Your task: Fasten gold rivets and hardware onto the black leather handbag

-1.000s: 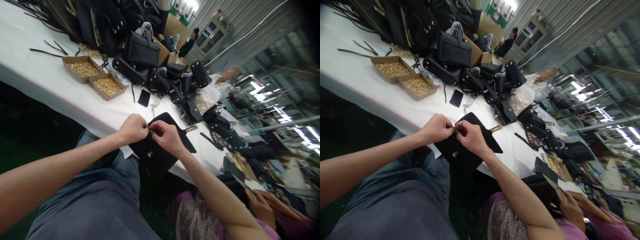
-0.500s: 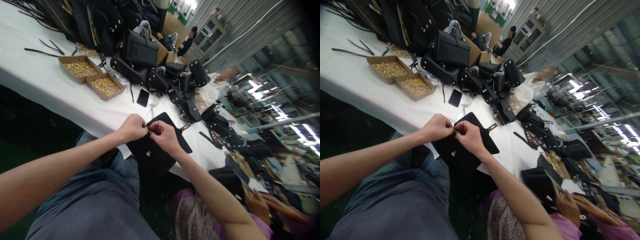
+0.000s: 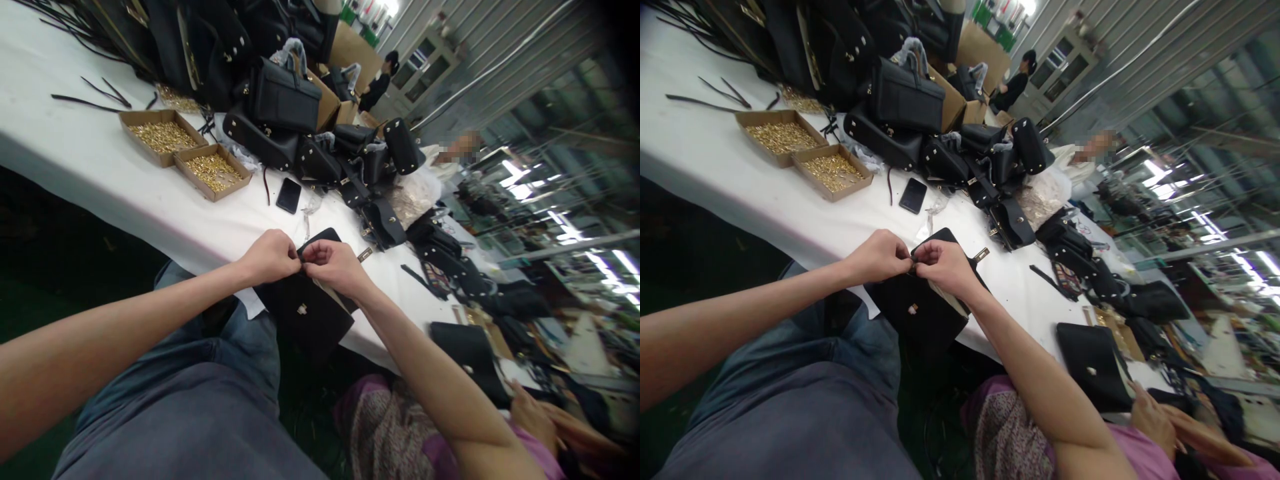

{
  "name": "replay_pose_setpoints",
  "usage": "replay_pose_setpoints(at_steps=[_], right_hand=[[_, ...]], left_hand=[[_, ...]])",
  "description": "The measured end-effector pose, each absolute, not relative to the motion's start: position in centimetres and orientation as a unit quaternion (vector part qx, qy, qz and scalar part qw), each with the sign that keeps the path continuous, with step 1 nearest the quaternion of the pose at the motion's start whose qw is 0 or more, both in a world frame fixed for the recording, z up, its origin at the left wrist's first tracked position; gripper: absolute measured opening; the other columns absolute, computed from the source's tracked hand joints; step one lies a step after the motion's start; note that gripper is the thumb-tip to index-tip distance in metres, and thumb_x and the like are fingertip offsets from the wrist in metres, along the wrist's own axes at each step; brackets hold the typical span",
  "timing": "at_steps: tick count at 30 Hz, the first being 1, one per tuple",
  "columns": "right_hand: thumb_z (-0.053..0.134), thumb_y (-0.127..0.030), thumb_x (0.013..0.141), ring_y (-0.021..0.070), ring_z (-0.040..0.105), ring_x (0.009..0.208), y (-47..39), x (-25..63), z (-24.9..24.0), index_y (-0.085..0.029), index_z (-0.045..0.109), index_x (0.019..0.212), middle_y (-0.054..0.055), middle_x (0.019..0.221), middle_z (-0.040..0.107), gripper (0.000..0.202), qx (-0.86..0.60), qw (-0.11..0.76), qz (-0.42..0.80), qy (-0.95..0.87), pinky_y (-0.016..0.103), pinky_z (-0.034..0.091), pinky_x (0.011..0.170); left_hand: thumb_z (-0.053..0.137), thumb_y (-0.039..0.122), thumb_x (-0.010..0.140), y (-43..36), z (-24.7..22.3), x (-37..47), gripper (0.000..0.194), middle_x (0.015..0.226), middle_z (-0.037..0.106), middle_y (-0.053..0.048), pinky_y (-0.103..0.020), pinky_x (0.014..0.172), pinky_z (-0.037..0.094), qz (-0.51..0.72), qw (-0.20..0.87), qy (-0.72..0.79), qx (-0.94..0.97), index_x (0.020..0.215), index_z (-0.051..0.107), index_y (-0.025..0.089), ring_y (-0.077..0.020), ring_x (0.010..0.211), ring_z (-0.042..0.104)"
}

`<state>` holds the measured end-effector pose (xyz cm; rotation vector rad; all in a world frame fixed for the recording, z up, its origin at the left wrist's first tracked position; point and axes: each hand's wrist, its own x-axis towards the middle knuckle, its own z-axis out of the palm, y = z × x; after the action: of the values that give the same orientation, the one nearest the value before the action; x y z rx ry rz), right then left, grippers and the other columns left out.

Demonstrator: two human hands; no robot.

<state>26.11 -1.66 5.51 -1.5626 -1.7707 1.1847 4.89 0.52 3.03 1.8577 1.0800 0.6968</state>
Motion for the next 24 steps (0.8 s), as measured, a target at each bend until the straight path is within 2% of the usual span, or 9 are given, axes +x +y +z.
replay_pose_setpoints(at_steps=[6,10,15,24], right_hand=[[0.077,-0.016,0.072,0.0194,0.074,0.076,-1.6,26.2,5.3,-0.018,0.080,0.092,0.003,0.085,0.081,0.021,-0.593,0.197,0.410,-0.665,0.028,0.057,0.066],[0.082,-0.018,0.071,0.0165,0.070,0.071,-1.5,26.6,4.7,-0.017,0.080,0.091,0.002,0.082,0.079,0.019,-0.609,0.210,0.447,-0.620,0.025,0.051,0.061],[0.085,-0.021,0.068,0.0142,0.065,0.066,-1.4,26.5,4.4,-0.017,0.076,0.084,0.000,0.077,0.075,0.019,-0.605,0.226,0.472,-0.601,0.024,0.047,0.058],[0.078,-0.015,0.066,0.0124,0.059,0.062,-2.6,25.5,1.5,-0.020,0.069,0.080,-0.003,0.073,0.070,0.017,-0.599,0.245,0.508,-0.569,0.023,0.043,0.057]], left_hand=[[0.068,0.022,0.075,0.6,2.9,4.9,0.020,0.059,0.067,-0.008,-0.030,0.054,0.031,0.253,0.389,0.439,0.769,0.072,0.085,0.011,-0.0151,0.058,0.052],[0.067,0.022,0.076,0.7,2.5,5.0,0.021,0.059,0.068,-0.009,-0.030,0.054,0.031,0.248,0.376,0.431,0.782,0.071,0.085,0.011,-0.0151,0.058,0.051],[0.066,0.022,0.078,0.8,2.1,5.0,0.023,0.057,0.066,-0.007,-0.030,0.055,0.033,0.243,0.382,0.427,0.783,0.073,0.086,0.012,-0.0152,0.056,0.051],[0.063,0.014,0.073,0.0,0.4,4.7,0.020,0.049,0.055,-0.003,-0.030,0.055,0.033,0.246,0.424,0.416,0.766,0.067,0.083,0.013,-0.0145,0.053,0.051]])
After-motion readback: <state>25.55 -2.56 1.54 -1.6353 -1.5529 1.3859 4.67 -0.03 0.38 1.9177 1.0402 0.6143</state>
